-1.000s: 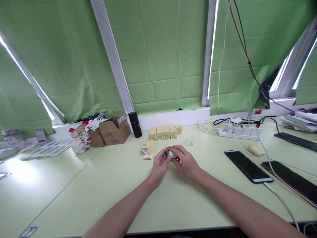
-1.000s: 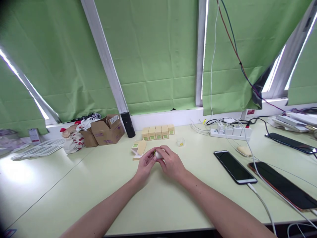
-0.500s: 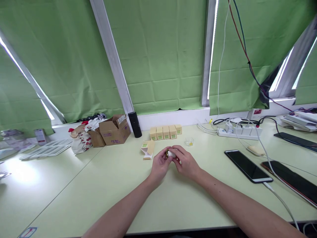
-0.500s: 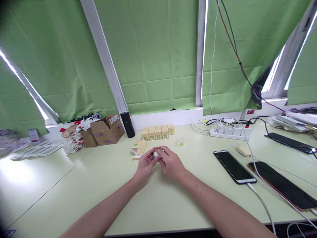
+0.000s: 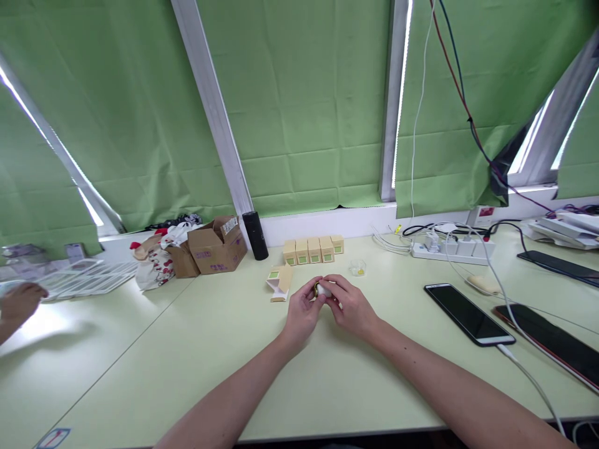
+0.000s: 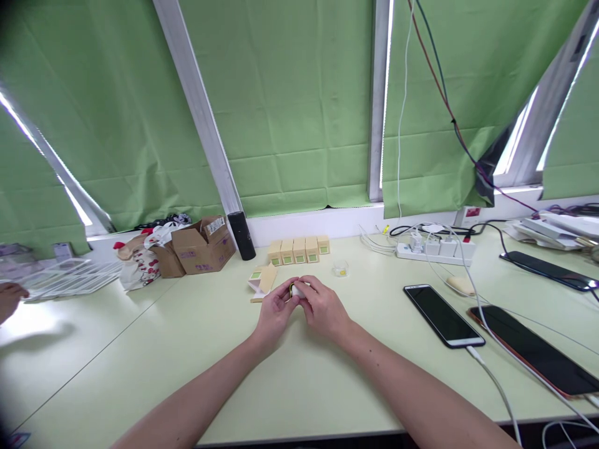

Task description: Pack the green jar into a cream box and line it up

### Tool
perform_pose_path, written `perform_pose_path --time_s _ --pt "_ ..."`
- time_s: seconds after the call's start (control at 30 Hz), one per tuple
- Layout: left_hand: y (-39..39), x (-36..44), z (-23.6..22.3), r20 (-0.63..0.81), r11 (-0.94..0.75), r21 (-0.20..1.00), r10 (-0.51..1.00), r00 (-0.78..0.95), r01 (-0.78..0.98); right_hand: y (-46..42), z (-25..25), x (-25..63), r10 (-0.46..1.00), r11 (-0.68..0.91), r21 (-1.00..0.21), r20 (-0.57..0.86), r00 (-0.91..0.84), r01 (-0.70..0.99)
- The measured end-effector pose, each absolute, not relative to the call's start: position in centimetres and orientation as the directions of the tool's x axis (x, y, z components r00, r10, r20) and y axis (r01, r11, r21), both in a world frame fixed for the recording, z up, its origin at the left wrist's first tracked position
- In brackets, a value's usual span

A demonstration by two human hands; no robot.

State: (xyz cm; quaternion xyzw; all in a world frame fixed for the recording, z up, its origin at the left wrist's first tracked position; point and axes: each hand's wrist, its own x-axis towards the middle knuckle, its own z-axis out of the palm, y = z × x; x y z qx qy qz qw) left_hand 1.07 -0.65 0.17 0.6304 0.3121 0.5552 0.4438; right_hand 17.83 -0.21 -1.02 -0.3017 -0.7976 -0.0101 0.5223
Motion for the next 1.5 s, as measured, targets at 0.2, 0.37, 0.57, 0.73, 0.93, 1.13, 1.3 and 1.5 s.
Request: perform_pose_path --time_s 0.2,0.37,0.57,0.73,0.93,1.13,1.3,1.5 --pt "-0.8 1.1 0.2 0.392 -0.357 0.916 0.895 0.213 -0.183 -0.4 -0.8 18.0 0.548 0.807 -0.426 0.798 -0.250 0.410" --pt "-0.4 1.1 -0.2 0.336 -0.284 0.927 0.920 0.203 -0.246 0.0 -1.0 18.2 0.611 0.772 -0.509 0.760 -0.222 0.380" --pt "-0.3 0.9 -0.3 0.314 -0.252 0.929 0.925 0.213 -0.273 0.2 -1.1 18.1 0.647 0.739 -0.548 0.739 -0.187 0.391" --pt "-0.6 0.7 0.1 0.321 -0.254 0.928 0.917 0.237 -0.273 -0.1 -0.9 18.0 0.674 0.717 -0.579 0.719 -0.171 0.388" --pt "-0.5 0.2 0.1 0.335 -0.301 0.937 0.919 0.210 -0.179 -0.3 -0.1 18.0 0.747 0.645 -0.690 0.659 -0.083 0.328" --pt "-0.4 -0.2 0.3 0.384 -0.383 0.923 0.918 0.099 -0.033 -0.3 0.6 18.0 0.796 0.592 -0.777 0.605 -0.006 0.214" --pt "-0.1 -0.1 0.1 0.551 -0.553 0.819 0.833 0.059 0.157 0.0 0.5 18.2 0.823 0.563 -0.817 0.568 0.006 0.124" --pt "-0.4 -0.2 0.0 0.720 -0.695 0.594 0.684 0.119 0.405 0.4 0.1 18.2 0.859 0.512 -0.859 0.512 0.014 0.019"
